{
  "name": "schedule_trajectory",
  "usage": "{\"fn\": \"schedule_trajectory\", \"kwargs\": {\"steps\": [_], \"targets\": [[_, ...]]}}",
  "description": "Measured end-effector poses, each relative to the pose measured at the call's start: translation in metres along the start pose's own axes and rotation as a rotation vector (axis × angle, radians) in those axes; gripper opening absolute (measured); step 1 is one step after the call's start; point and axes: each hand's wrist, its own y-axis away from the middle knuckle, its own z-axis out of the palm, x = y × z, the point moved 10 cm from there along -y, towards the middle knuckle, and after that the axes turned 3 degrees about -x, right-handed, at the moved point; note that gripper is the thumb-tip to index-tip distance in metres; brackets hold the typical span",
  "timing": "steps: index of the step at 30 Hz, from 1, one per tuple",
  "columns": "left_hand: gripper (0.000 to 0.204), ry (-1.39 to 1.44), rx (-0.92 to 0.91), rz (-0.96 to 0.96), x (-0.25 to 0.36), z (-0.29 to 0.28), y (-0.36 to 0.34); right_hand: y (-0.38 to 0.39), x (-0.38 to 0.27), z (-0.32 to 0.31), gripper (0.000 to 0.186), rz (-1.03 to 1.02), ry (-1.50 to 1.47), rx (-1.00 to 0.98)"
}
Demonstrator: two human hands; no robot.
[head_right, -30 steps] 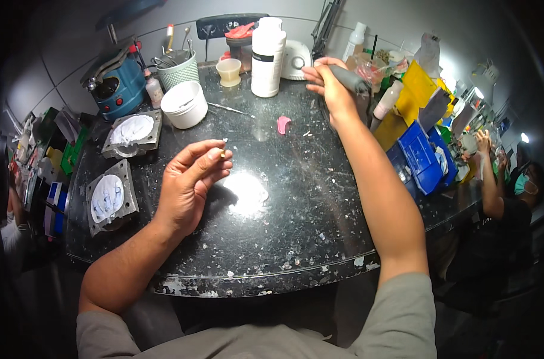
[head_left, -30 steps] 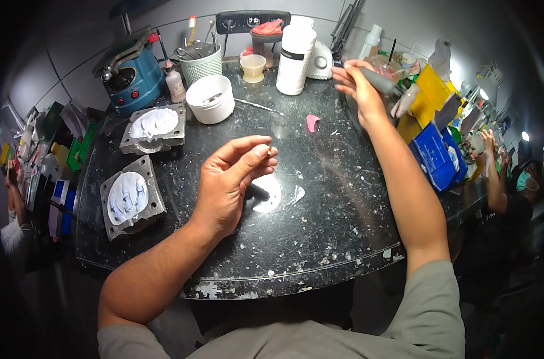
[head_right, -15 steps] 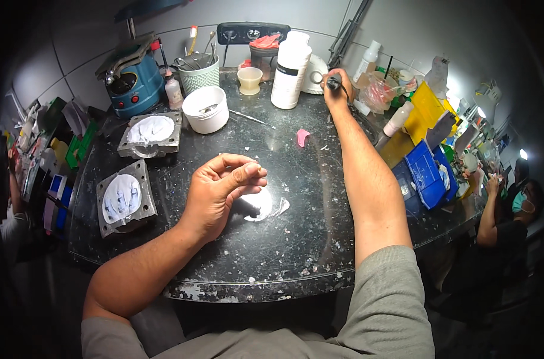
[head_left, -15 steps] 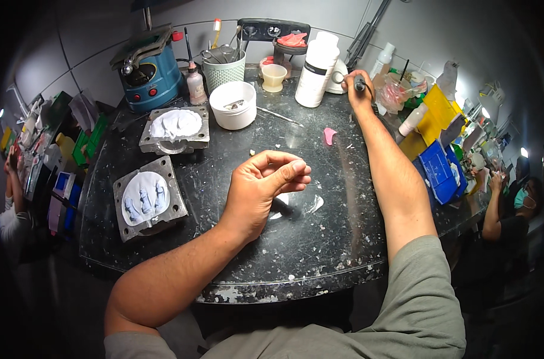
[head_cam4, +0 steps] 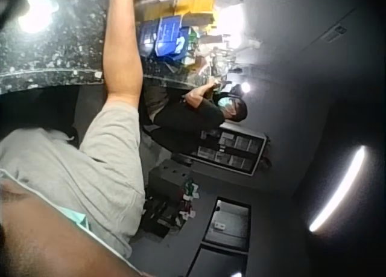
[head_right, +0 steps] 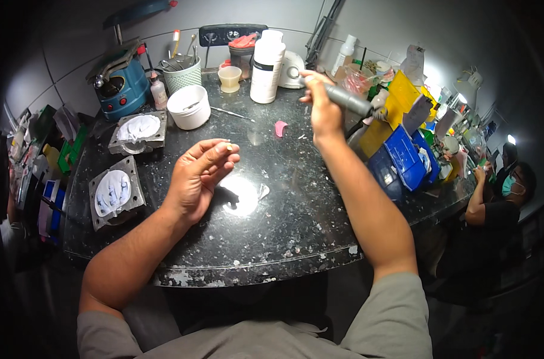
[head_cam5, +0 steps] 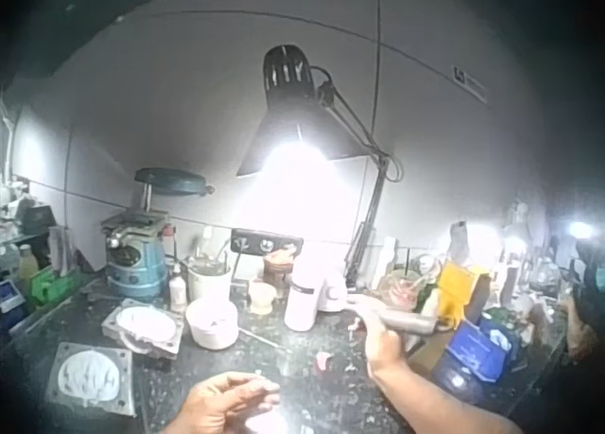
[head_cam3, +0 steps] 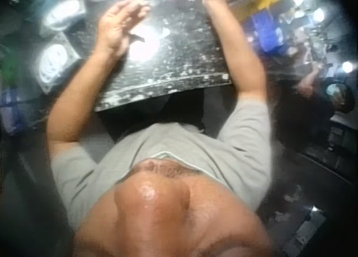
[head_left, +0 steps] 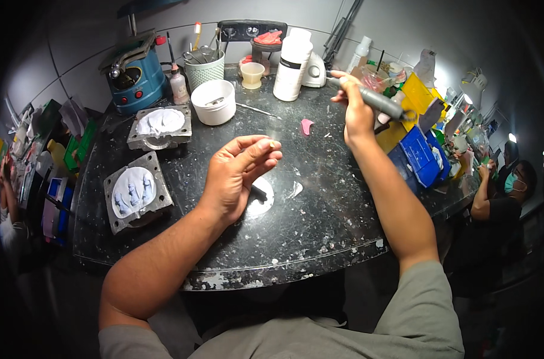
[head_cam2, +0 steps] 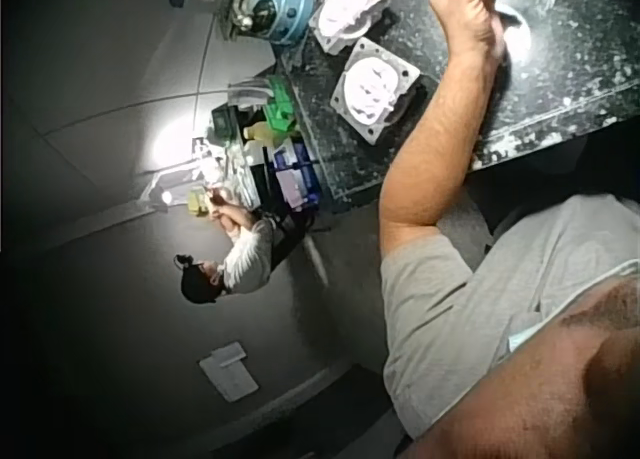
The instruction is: The person carves dental molds using a hand tool, blows air on them with an air nozzle, and shapes an artificial tooth using a rotary tool. Then, the person takes metal parts out of a drawer and places a metal press frame onto the workbench.
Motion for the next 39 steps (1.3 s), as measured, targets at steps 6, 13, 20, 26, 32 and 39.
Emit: {"fn": "schedule_trajectory", "kwargs": {"steps": [6, 13, 20, 26, 32, 39], "targets": [[0.018, 0.093, -0.082, -0.055, -0.006, 0.000, 0.005, 0.111, -0.066, 0.069, 0.029, -0.019, -0.217, -0.225], [0.018, 0.115, -0.164, -0.092, -0.012, 0.016, 0.010, 0.132, -0.101, 0.064, 0.025, -0.357, 0.019, -0.230], [0.017, 0.144, -0.121, -0.101, -0.018, 0.012, 0.014, 0.138, -0.094, 0.076, 0.031, -0.367, 0.071, -0.418], [0.019, 0.116, -0.068, -0.118, -0.018, 0.012, 0.016, 0.137, -0.087, 0.077, 0.029, -0.322, 0.112, -0.399], [0.019, 0.091, -0.082, -0.108, -0.018, 0.011, 0.017, 0.139, -0.083, 0.078, 0.029, -0.231, 0.079, -0.409], [0.019, 0.085, -0.060, -0.103, -0.019, 0.009, 0.017, 0.137, -0.082, 0.079, 0.027, -0.241, 0.074, -0.423]]}}
